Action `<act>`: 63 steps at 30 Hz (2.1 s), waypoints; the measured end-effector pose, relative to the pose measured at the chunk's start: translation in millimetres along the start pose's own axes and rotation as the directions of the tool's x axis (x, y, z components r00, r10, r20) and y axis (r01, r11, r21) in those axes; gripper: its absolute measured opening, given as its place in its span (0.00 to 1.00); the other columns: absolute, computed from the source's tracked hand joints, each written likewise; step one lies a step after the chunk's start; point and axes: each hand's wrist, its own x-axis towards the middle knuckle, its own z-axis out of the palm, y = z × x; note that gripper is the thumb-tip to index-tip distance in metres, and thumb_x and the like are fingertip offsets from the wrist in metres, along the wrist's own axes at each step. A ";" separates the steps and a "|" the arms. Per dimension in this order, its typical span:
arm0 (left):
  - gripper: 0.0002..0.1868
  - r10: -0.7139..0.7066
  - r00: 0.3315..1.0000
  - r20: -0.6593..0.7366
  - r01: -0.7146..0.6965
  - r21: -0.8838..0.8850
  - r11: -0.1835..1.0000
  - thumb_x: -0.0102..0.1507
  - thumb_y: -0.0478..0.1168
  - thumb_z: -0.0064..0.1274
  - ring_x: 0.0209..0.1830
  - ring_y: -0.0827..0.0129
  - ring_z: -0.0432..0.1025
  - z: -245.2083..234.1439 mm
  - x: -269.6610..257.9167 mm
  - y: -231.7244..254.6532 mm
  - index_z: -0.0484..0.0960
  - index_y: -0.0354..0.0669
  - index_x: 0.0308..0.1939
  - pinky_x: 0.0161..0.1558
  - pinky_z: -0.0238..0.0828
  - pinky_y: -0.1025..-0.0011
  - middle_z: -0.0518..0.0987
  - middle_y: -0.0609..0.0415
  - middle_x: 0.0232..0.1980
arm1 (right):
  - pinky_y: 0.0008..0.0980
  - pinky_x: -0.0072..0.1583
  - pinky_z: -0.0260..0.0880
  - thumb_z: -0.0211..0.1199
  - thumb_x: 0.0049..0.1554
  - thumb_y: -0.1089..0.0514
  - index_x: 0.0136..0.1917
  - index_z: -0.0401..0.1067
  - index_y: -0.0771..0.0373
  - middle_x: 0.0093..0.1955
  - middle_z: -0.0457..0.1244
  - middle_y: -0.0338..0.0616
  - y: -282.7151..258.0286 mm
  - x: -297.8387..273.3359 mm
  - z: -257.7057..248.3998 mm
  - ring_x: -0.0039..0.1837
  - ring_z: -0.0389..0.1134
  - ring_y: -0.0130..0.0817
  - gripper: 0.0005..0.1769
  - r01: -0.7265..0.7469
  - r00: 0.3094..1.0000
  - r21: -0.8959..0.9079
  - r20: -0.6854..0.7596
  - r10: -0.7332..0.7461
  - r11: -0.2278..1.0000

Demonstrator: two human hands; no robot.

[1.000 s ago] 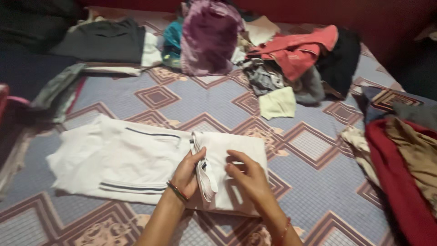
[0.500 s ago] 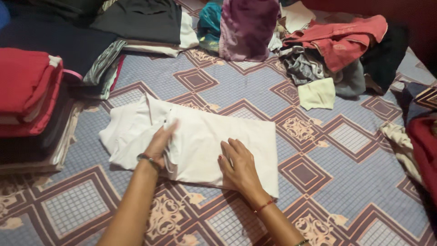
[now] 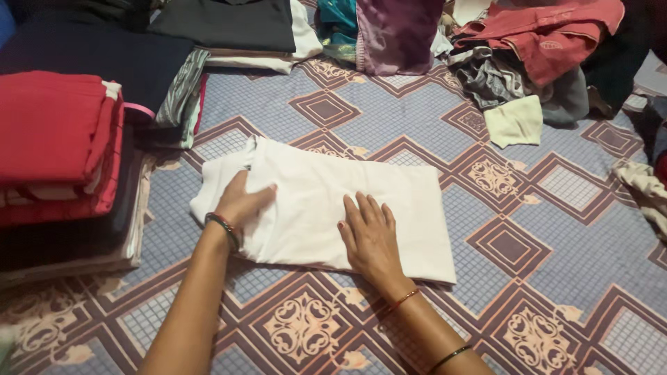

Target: The person folds a red shirt and a white shirt on a bed by smoothing the fabric and folding the sleeves and body inward. The person places the folded shirts onto a stack of folded laundry.

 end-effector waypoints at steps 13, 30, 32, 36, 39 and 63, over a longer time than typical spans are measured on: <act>0.30 0.366 0.921 -0.130 -0.205 0.636 0.744 0.62 0.44 0.58 0.58 0.40 0.74 -16.2 -17.7 8.7 0.70 0.43 0.67 0.57 0.70 0.53 0.79 0.33 0.57 | 0.54 0.75 0.47 0.55 0.63 0.52 0.73 0.65 0.63 0.76 0.57 0.58 -19.9 0.0 -6.0 0.77 0.55 0.53 0.27 -0.024 1.000 0.044 -0.007 0.024 0.999; 0.26 0.696 0.682 0.227 -0.541 0.796 0.270 0.68 0.49 0.43 0.74 0.48 0.58 148.7 -24.3 -11.4 0.73 0.38 0.65 0.72 0.44 0.49 0.68 0.40 0.72 | 0.46 0.78 0.47 0.51 0.65 0.49 0.74 0.64 0.59 0.80 0.54 0.52 39.4 39.4 -8.1 0.81 0.51 0.47 0.27 -0.171 0.981 -0.020 0.094 0.172 0.985; 0.28 0.673 0.717 0.180 -0.470 0.838 0.277 0.68 0.52 0.44 0.75 0.48 0.56 126.3 -15.0 -15.7 0.72 0.38 0.67 0.74 0.42 0.49 0.68 0.41 0.72 | 0.47 0.78 0.42 0.49 0.66 0.46 0.75 0.62 0.60 0.80 0.51 0.54 64.9 25.4 -14.7 0.82 0.47 0.48 0.29 -0.218 0.959 -0.073 0.170 0.228 0.973; 0.31 0.704 0.708 0.056 -0.318 0.916 0.247 0.69 0.53 0.44 0.77 0.46 0.53 57.1 -3.3 -8.3 0.72 0.37 0.70 0.76 0.40 0.48 0.66 0.42 0.75 | 0.50 0.76 0.39 0.47 0.64 0.39 0.77 0.60 0.60 0.81 0.50 0.55 121.9 -6.5 -30.3 0.81 0.44 0.52 0.35 -0.466 0.873 -0.117 0.101 0.477 0.877; 0.27 0.694 0.720 0.000 -0.205 0.955 0.213 0.69 0.49 0.43 0.77 0.49 0.54 36.1 4.0 4.9 0.72 0.41 0.69 0.74 0.39 0.41 0.65 0.46 0.76 | 0.49 0.76 0.50 0.50 0.66 0.43 0.75 0.63 0.65 0.77 0.56 0.59 168.5 -13.1 -46.6 0.78 0.53 0.56 0.32 -0.510 0.860 -0.076 -0.052 0.508 0.857; 0.26 0.677 0.724 0.128 -0.345 0.918 0.196 0.70 0.49 0.40 0.78 0.49 0.53 85.8 -32.5 -4.2 0.72 0.41 0.69 0.75 0.39 0.49 0.66 0.43 0.75 | 0.48 0.78 0.50 0.45 0.69 0.46 0.75 0.64 0.63 0.78 0.57 0.56 28.7 29.2 28.7 0.80 0.53 0.53 0.28 -0.200 0.980 -0.022 -0.015 0.200 0.980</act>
